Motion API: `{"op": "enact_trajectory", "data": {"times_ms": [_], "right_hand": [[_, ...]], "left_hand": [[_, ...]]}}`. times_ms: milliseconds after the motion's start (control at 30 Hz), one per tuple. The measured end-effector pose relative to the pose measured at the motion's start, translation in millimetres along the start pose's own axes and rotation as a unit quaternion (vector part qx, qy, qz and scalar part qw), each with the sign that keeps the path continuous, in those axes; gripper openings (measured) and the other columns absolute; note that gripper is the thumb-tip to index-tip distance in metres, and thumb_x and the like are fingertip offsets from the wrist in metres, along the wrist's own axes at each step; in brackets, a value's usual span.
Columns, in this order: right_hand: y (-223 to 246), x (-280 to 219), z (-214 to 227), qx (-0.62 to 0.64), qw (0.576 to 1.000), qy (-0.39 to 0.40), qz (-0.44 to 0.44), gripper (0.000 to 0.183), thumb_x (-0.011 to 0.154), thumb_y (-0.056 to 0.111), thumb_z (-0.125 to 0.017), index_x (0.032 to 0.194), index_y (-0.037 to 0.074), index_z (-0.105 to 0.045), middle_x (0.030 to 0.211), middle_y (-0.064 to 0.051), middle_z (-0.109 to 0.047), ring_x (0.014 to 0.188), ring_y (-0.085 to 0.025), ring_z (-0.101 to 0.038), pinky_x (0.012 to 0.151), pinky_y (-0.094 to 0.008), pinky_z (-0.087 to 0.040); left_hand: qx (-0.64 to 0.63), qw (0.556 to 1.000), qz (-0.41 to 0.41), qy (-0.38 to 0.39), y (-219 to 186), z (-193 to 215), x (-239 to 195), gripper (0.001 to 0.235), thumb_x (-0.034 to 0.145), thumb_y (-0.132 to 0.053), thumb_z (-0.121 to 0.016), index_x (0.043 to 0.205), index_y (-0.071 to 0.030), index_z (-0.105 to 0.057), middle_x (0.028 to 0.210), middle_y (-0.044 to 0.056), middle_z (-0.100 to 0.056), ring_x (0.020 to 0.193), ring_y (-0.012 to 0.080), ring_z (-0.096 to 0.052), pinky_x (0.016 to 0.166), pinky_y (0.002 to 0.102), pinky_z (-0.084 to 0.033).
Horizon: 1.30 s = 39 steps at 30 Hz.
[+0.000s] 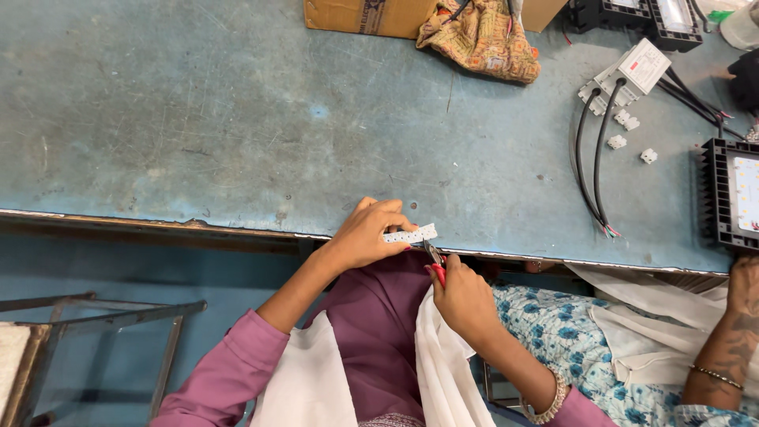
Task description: The person uses red-handled pliers to trim small protrusions from a white plastic connector strip. They repeatedly pick up the strip, cut off pieces, and place the trimmed strip on the table. The task is performed at a workbench with other electronic components nearby.
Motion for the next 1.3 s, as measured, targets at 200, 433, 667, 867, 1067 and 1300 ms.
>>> {"op": "enact_trajectory", "data": {"times_ms": [200, 433, 667, 867, 1067, 1300], "right_hand": [[-10.7, -2.1, -0.6, -0.017, 0.995, -0.070, 0.067, 0.035, 0.092, 0.030, -0.065, 0.096, -0.003, -0.054, 0.084, -0.024, -0.068, 0.077, -0.043, -0.068, 0.064, -0.052, -0.054], [-40.3, -8.3, -15.8, 0.299, 0.947, 0.117, -0.017, 0.029, 0.092, 0.031, -0.069, 0.095, 0.003, -0.062, 0.073, -0.010, -0.059, 0.067, -0.021, -0.057, 0.063, -0.034, -0.050], [-54.4, -38.0, -38.4, 0.492, 0.856, 0.136, -0.086, 0.018, 0.091, 0.024, -0.065, 0.093, 0.006, -0.062, 0.076, -0.001, -0.060, 0.070, -0.011, -0.057, 0.063, -0.026, -0.043], [-55.2, -45.6, -39.2, 0.505, 0.846, 0.127, -0.112, 0.020, 0.093, 0.025, -0.066, 0.091, 0.006, -0.063, 0.075, -0.001, -0.059, 0.069, -0.011, -0.054, 0.063, -0.026, -0.041], [-53.7, -47.6, -39.0, 0.503, 0.850, 0.128, -0.096, 0.019, 0.092, 0.025, -0.065, 0.090, 0.006, -0.063, 0.076, 0.000, -0.059, 0.070, -0.010, -0.055, 0.063, -0.026, -0.042], [-47.0, -56.1, -39.6, 0.505, 0.840, 0.148, -0.131, 0.019, 0.091, 0.026, -0.064, 0.094, 0.007, -0.063, 0.076, -0.002, -0.061, 0.070, -0.012, -0.057, 0.063, -0.028, -0.041]], "left_hand": [[0.003, 1.000, 0.000, -0.008, -2.8, 0.2, -0.1, 0.027, 0.078, -0.024, -0.077, 0.103, -0.014, -0.080, 0.091, 0.004, -0.057, 0.090, 0.0222, -0.056, 0.096, 0.036, -0.039], [0.010, 1.000, -0.005, -0.008, -6.0, 0.7, -2.2, 0.029, 0.077, -0.019, -0.078, 0.106, -0.016, -0.078, 0.101, 0.003, -0.061, 0.101, 0.0229, -0.057, 0.099, 0.038, -0.040], [0.029, 0.999, -0.018, -0.027, -6.2, 0.0, 1.5, 0.025, 0.078, -0.019, -0.079, 0.101, -0.013, -0.073, 0.101, 0.003, -0.066, 0.102, 0.0233, -0.063, 0.097, 0.040, -0.044], [0.073, 0.987, 0.129, -0.067, -29.2, -21.1, -0.9, 0.046, 0.083, -0.031, -0.085, 0.115, -0.009, -0.061, 0.110, 0.010, -0.063, 0.098, 0.0343, -0.062, 0.081, 0.046, -0.050], [0.182, 0.971, -0.152, -0.025, -7.5, 6.5, 26.5, 0.064, 0.066, -0.001, -0.065, 0.125, -0.027, -0.069, 0.133, 0.013, -0.056, 0.117, 0.0362, -0.058, 0.085, 0.044, -0.047], [0.139, 0.983, -0.064, 0.103, 6.8, 13.5, 51.8, 0.026, 0.079, -0.023, -0.084, 0.100, -0.014, -0.071, 0.107, 0.001, -0.068, 0.109, 0.0235, -0.063, 0.094, 0.040, -0.046]]}}
Point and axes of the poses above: each hand's wrist, its own x-axis towards the middle knuckle, its own z-axis out of the back of the hand, y = z × x, the point moved 1 cm from there along x, towards the middle knuckle
